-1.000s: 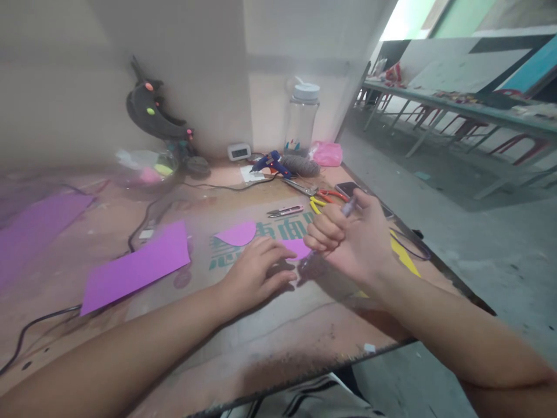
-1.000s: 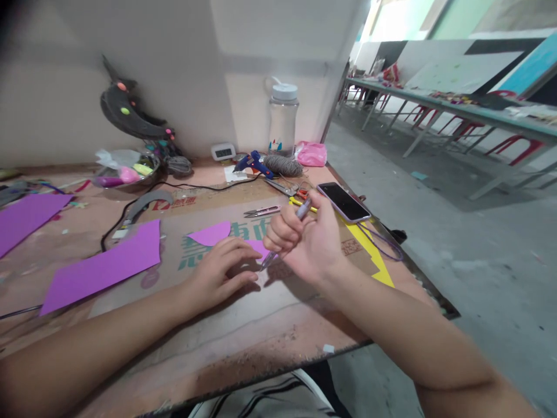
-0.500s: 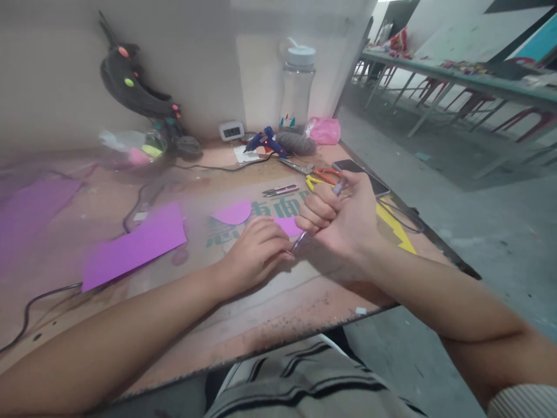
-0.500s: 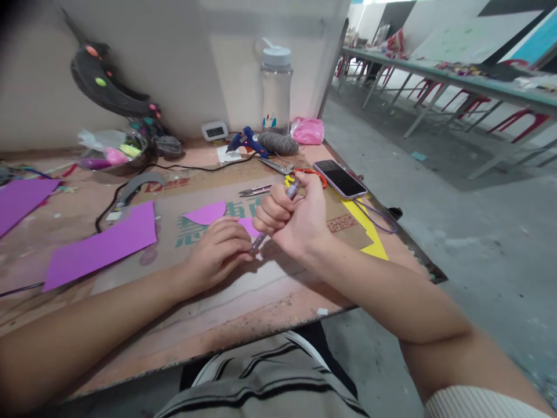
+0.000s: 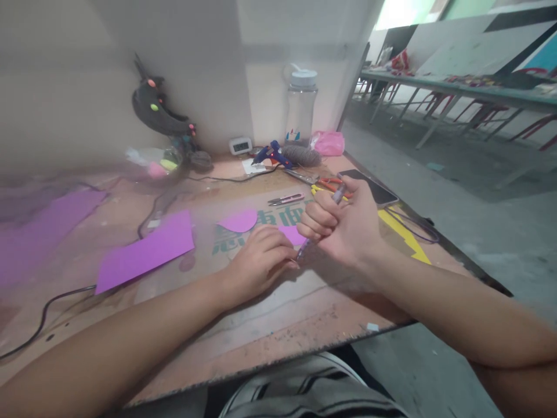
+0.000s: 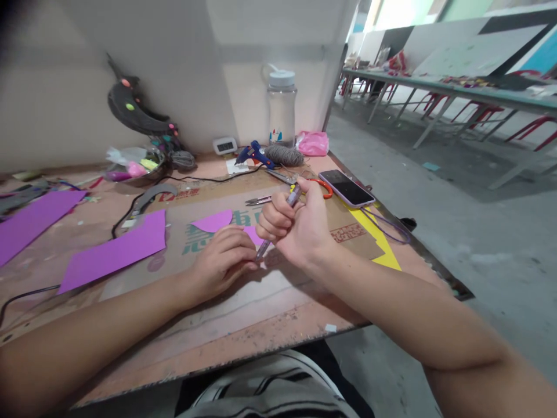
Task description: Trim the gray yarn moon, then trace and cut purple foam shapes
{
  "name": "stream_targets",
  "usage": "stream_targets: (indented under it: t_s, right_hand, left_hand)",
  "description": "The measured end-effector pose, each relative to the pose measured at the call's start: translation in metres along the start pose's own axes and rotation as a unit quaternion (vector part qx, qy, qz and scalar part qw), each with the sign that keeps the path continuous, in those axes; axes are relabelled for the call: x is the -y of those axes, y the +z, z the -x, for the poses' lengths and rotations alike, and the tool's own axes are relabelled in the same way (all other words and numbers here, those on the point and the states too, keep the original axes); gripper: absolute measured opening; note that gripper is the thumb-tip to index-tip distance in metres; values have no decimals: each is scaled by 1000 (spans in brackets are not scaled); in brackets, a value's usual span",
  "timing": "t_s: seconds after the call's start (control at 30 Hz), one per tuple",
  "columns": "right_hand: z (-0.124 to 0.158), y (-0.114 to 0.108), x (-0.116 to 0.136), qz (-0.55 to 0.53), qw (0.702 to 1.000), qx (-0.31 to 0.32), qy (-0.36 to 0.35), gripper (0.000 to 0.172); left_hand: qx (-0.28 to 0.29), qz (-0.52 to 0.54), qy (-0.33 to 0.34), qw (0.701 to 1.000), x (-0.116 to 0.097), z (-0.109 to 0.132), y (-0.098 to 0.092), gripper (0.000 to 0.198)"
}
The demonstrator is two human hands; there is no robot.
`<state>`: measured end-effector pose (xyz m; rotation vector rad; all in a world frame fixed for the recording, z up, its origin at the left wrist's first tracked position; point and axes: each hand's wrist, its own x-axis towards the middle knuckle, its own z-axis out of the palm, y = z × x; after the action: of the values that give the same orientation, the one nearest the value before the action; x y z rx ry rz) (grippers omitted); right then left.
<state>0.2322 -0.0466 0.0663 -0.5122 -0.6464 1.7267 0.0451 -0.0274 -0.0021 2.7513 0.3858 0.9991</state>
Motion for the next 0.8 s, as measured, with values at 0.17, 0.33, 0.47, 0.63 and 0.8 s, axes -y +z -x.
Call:
stream_targets:
  t_s: [0.17, 0.33, 0.47, 0.63, 0.8]
  right_hand:
    - [-1, -2, -2, 3, 1000, -3, 3, 55]
    - [-1, -4, -2, 13, 1000, -6, 7, 54]
    - [-1, -1, -1, 18, 1000, -22, -1, 53]
    - [-1, -3, -1, 15, 999, -28, -19, 56]
    - [0, -6, -2, 6, 999, -18, -26, 57]
  left_hand:
    - [-10, 2, 5, 1000, 2, 1, 2, 13]
    - [-5, 3, -1, 1000, 3, 2, 2, 18]
    - [2, 5, -11, 1000, 3, 2, 1, 19]
    - [4, 18, -17, 1000, 4, 1, 0, 17]
    - [6, 26, -16, 1000, 5, 2, 1, 17]
